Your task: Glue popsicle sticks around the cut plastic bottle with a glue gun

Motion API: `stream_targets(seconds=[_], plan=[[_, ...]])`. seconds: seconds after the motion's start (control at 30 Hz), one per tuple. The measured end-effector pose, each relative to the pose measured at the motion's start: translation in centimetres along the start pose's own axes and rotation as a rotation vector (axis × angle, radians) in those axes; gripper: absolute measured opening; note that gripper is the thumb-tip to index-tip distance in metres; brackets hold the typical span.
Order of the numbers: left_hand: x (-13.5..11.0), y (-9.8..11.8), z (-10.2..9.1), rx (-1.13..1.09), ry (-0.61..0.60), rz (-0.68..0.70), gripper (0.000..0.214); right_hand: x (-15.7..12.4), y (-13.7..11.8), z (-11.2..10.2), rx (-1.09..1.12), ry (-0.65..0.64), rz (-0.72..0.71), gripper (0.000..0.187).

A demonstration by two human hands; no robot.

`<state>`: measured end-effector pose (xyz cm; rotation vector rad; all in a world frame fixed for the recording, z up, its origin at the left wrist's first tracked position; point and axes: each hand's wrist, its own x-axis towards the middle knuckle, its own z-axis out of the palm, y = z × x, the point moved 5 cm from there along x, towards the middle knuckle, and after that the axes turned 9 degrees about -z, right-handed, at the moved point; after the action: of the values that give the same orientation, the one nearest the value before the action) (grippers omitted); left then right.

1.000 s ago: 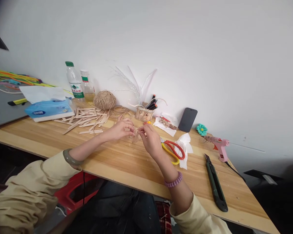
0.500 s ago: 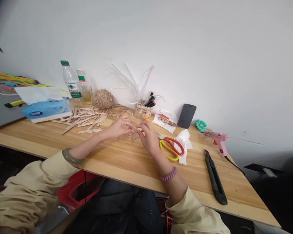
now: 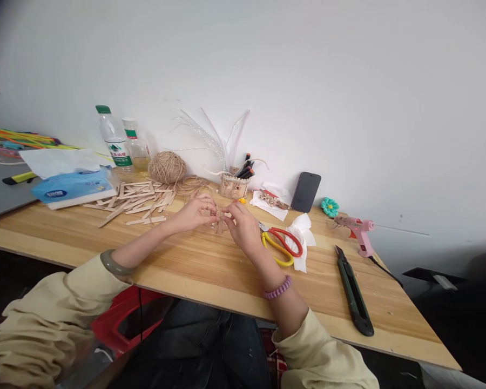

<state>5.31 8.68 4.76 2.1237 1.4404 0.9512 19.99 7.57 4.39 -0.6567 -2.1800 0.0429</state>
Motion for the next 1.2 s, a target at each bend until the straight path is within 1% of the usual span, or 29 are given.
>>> stream_targets(seconds=[0.23, 0.57, 0.73, 0.97, 1.2], plan=[[-0.02, 0.1, 0.04, 0.008, 0.0, 0.004, 0.014, 0.01, -0.06, -0.02, -0.028, -0.026, 0.046, 0.012], [0.15, -0.47, 0.25, 0.009, -0.018, 0.0, 0.015, 0.16, -0.09, -0.14, -0.087, -0.044, 0.03, 0.01], [0.28, -0.61, 0.27, 0.01, -0.007, 0.007, 0.016, 0.29, -0.17, -0.24, -0.097, -0.049, 0.03, 0.009], [0.4, -0.48, 0.22, 0.023, -0.014, 0.013, 0.012, 0.4, 0.0, -0.13, -0.116, -0.067, 0.01, 0.011], [0.19, -0.09, 0.3, 0.046, -0.006, 0.051, 0.019, 0.39, 0.01, -0.03, -0.112, -0.098, 0.033, 0.012]])
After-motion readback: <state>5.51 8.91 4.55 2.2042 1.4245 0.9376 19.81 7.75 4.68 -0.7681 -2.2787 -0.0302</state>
